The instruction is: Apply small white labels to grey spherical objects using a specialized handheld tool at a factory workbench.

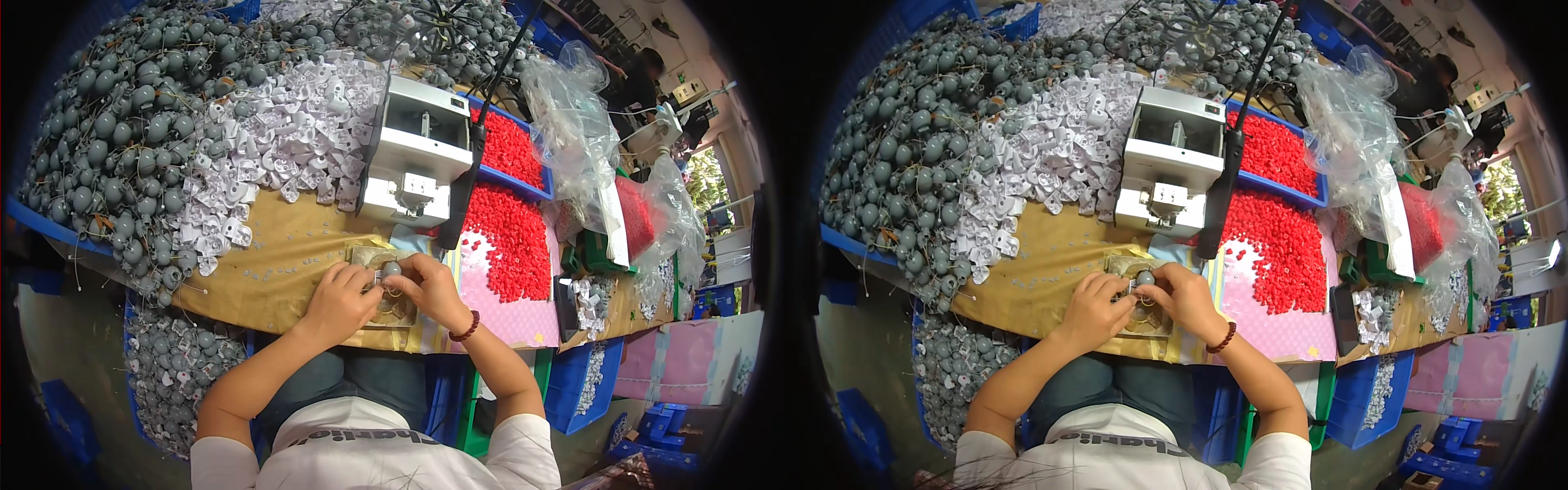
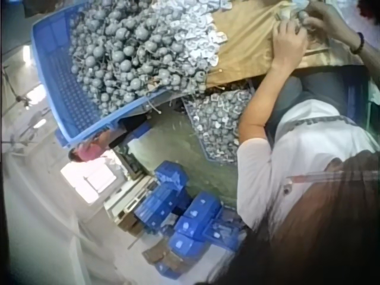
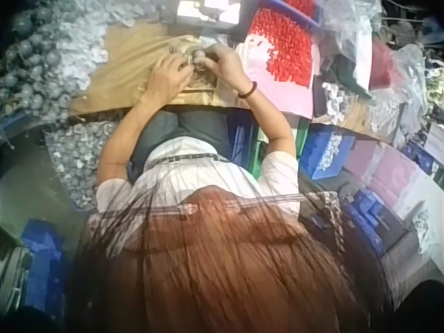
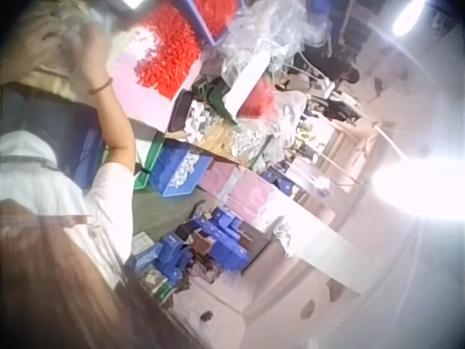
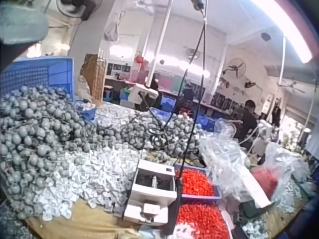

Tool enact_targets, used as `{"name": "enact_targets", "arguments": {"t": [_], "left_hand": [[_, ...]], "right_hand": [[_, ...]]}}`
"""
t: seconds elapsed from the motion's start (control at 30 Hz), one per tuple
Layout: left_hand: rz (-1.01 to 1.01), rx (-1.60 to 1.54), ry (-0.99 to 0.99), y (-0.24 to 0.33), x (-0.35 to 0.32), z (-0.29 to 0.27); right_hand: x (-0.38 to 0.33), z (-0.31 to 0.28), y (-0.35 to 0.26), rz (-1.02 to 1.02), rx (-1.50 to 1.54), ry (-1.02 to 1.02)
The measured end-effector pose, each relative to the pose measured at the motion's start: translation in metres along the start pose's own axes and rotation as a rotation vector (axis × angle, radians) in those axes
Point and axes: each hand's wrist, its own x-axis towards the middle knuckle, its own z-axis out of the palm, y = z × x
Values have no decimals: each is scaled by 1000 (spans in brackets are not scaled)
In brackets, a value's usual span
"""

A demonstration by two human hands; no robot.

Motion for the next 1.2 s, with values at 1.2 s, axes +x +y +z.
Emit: {"name": "enact_targets", "arguments": {"t": [1.2], "left_hand": [[-226,2,0,14,23,7]], "right_hand": [[83,-89,-77,-454,766,543]]}}
